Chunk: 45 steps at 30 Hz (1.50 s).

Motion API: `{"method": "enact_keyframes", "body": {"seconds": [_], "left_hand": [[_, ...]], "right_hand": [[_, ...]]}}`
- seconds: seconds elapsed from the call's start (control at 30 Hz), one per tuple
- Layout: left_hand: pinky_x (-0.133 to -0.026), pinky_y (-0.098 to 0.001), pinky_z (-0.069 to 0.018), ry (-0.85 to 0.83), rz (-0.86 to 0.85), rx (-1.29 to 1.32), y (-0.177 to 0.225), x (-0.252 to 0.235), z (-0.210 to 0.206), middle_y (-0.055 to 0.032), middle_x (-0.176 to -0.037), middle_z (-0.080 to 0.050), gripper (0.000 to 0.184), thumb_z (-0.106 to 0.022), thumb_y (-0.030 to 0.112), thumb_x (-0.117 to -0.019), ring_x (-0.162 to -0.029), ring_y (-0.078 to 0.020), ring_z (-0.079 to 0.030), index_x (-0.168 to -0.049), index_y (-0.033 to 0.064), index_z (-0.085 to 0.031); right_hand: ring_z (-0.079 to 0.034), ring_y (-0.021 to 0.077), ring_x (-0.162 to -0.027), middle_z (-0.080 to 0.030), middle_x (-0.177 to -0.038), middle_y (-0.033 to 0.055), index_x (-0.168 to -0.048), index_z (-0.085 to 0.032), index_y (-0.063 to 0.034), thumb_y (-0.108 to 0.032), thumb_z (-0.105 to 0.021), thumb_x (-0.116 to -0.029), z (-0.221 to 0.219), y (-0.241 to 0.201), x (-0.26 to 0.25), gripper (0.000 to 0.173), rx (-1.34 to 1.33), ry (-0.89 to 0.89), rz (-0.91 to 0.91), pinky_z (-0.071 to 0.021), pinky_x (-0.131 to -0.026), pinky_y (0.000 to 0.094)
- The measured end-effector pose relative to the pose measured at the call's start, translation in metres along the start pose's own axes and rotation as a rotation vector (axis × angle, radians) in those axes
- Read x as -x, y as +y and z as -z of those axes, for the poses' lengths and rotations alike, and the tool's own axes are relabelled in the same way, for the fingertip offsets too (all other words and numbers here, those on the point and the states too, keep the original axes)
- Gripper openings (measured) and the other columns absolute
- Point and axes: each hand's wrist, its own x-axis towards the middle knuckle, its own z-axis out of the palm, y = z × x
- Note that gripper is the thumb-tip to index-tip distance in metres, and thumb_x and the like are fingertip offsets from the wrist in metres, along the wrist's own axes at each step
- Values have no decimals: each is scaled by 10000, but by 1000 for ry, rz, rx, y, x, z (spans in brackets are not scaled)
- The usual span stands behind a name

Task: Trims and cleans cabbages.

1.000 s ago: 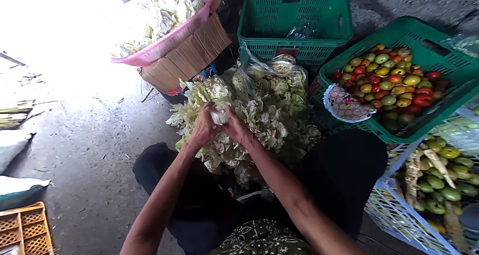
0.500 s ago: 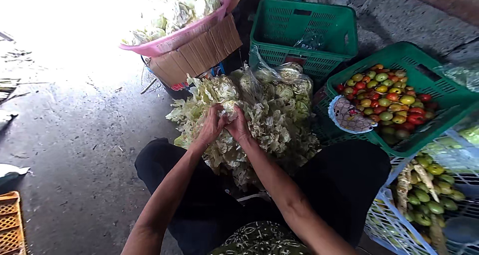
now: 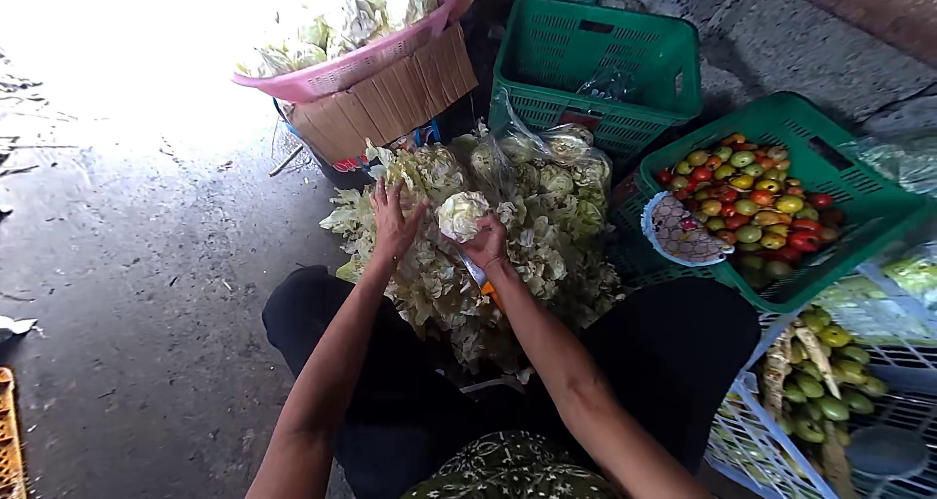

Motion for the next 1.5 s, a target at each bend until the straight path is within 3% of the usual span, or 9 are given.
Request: {"method": "enact_keyframes", "body": {"seconds": [0.03,0.13,0.27,0.5,0.6,0.73,0.93,1.03,1.5], "left_hand": [[-1177,-706,-204,-59,39,13,1,1,0,-214,-1696,-120,785,-532,602,-996,-1537,-474,-148,-1582,112,-355],[-1034,-573,-486,-342,130,189,9,6,1,-136,-1577,-435,820,-639,544,-968,-1335,-366,-532,-1612,209,-258],[-820,-508,-593,-396,126,302,21,5,-6,-151,-1435,-580,621,-663,301,-1010,-1011,-334,-696,-1567,211,-402],[-904,-629,-523,-369,2,-65,23,6,-10,-314,-1197,-648,539,-395,294,-1119,-1020,-471,-673,-1601,77,-292],[-911,-663,-498,-356,2,-178,22,5,-13,-346,-1148,-655,592,-475,117,-1065,-1025,-532,-653,-1614,69,-257],[-897,-692,-488,-246,157,-132,23,13,-2,-346,-1231,-620,480,-449,115,-1069,-1089,-549,-625,-1544,94,-379],[-894,-588,-555,-245,231,381,5,4,3,-223,-1392,-555,566,-462,500,-1069,-1139,-396,-632,-1519,161,-407],[-833,-462,-597,-318,200,406,11,5,1,-182,-1295,-630,599,-702,387,-974,-982,-290,-696,-1478,170,-461],[-836,-387,-569,-378,180,481,13,1,-4,-137,-1246,-627,451,-506,196,-1033,-964,-196,-656,-1479,150,-457]], "right_hand": [[-640,236,-1030,-629,-1170,93,-1289,-493,-147,-257,-442,-879,2,0,0,428,40,-29,13,-559,-851,466],[-638,190,-1036,-632,-1198,68,-1388,-458,-164,-221,-531,-808,6,2,-2,588,120,-129,38,-560,-858,425],[-628,169,-1056,-616,-1230,71,-1427,-427,-141,-224,-549,-832,1,4,-2,613,163,-159,29,-554,-882,391],[-600,244,-1134,-554,-1365,117,-1521,-333,-207,-328,-589,-935,-2,10,-5,651,322,-122,8,-545,-897,463],[-596,322,-1124,-529,-1360,148,-1480,-372,-204,-286,-623,-977,-8,15,-2,567,327,-61,50,-546,-842,557],[-598,267,-1135,-548,-1375,171,-1425,-465,-87,-71,-745,-852,-13,9,8,638,725,-127,322,-539,-898,469],[-611,334,-1148,-554,-1367,229,-1402,-478,-37,-7,-831,-751,-22,2,12,742,988,-109,458,-552,-900,515],[-564,388,-1228,-528,-1386,260,-1371,-507,-11,-26,-903,-685,-22,5,7,792,1056,-77,538,-514,-981,543],[-440,432,-1373,-406,-1517,255,-1424,-523,-49,-98,-983,-582,-19,-4,3,960,1246,-100,660,-456,-1070,584]]}}
